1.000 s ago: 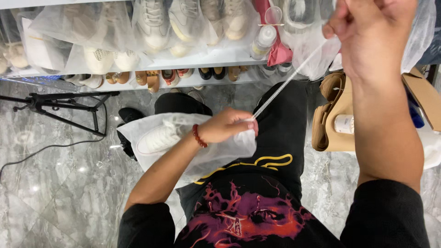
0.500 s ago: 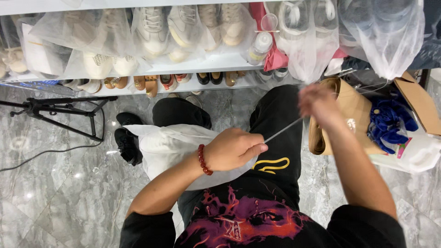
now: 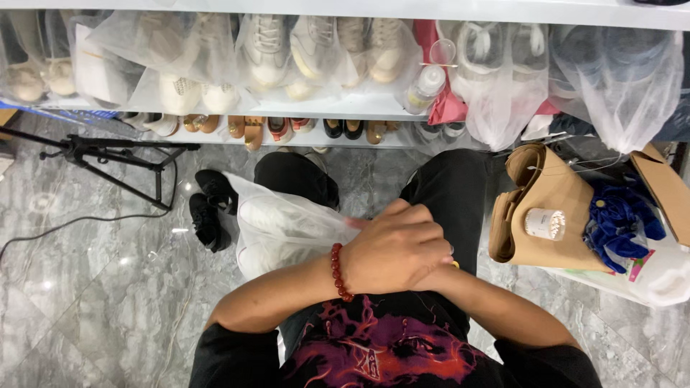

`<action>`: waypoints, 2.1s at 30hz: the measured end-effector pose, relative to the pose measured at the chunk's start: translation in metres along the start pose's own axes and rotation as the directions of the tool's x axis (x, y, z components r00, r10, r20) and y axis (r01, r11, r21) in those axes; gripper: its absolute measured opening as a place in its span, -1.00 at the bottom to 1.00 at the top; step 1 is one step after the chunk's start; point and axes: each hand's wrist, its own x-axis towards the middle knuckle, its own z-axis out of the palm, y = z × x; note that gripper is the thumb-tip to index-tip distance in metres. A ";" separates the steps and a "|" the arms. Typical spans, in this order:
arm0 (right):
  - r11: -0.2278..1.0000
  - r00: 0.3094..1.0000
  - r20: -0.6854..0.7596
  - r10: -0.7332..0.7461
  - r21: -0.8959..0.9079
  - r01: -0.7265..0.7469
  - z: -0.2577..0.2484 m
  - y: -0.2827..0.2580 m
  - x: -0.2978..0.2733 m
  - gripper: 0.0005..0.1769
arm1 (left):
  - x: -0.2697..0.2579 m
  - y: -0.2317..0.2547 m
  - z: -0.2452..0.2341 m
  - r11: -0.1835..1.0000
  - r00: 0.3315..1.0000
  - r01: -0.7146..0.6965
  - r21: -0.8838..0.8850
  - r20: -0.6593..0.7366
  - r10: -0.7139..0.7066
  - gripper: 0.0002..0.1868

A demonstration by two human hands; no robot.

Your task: The person cleans the midsole of a white sneaker using a small tool, puts the sneakers into a plastic bag, and rubs the side of a beige sneaker with a cotton swab and a cloth.

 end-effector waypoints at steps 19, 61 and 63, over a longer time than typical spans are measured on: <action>0.473 0.954 0.268 0.134 -0.863 0.176 -0.033 -0.049 -0.058 -0.62 | 0.012 0.004 -0.024 0.896 0.985 0.164 -0.413 0.113 -0.129 -0.84; 0.490 0.865 0.424 0.270 -0.833 0.256 0.038 -0.134 -0.038 -0.68 | -0.059 -0.024 -0.036 0.942 0.933 0.297 -0.159 0.260 -0.250 -0.59; 0.428 0.871 0.461 0.170 -0.831 0.356 0.045 -0.142 -0.039 -0.71 | -0.063 -0.010 -0.034 0.959 0.948 0.284 -0.004 0.149 -0.280 -0.54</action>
